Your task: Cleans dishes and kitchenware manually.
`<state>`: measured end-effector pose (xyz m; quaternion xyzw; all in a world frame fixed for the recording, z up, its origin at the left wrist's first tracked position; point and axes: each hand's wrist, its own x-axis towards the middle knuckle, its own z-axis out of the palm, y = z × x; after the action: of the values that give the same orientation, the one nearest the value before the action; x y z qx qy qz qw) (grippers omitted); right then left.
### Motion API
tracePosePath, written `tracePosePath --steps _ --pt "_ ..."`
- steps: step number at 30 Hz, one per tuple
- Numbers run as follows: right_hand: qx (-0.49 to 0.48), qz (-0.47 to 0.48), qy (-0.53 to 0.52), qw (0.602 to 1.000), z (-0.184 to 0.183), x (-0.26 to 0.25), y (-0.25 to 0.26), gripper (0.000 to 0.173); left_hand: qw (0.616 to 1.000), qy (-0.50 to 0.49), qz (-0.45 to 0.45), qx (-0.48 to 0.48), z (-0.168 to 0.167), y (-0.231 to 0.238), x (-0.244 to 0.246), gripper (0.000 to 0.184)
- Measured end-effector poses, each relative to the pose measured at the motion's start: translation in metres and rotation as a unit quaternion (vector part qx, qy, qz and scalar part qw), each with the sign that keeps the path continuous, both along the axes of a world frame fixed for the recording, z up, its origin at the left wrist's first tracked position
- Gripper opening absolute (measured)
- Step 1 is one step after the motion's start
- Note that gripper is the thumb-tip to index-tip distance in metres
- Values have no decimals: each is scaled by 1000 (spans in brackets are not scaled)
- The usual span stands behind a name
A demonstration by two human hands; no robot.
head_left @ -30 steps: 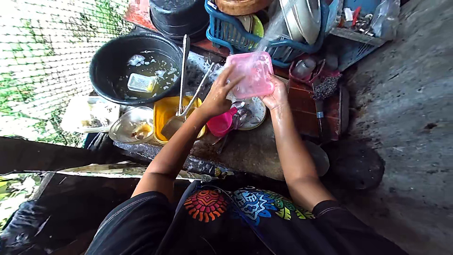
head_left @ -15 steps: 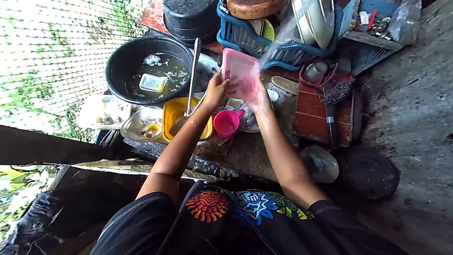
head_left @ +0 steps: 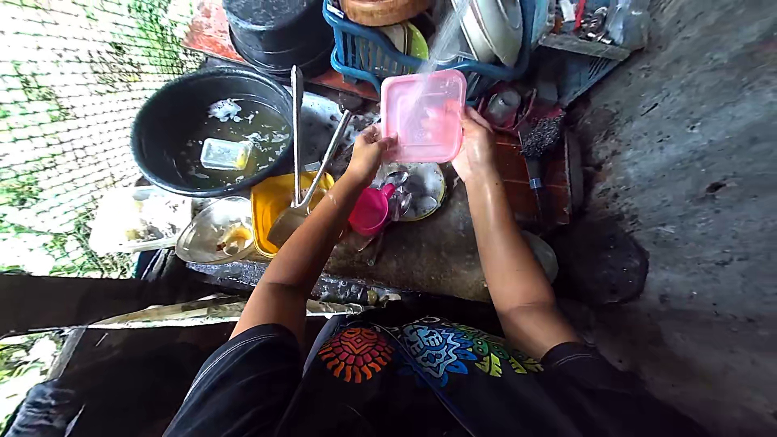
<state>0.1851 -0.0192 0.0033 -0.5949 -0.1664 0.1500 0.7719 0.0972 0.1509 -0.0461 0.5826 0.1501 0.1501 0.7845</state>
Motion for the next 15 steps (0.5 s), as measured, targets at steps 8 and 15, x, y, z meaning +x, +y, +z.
tracePosePath --steps 8,15 --pt "20 73 218 973 -3 -7 20 88 766 -183 58 613 7 2 -36 26" --pt "47 67 143 986 -21 0 33 42 731 -111 -125 662 -4 23 -20 69"
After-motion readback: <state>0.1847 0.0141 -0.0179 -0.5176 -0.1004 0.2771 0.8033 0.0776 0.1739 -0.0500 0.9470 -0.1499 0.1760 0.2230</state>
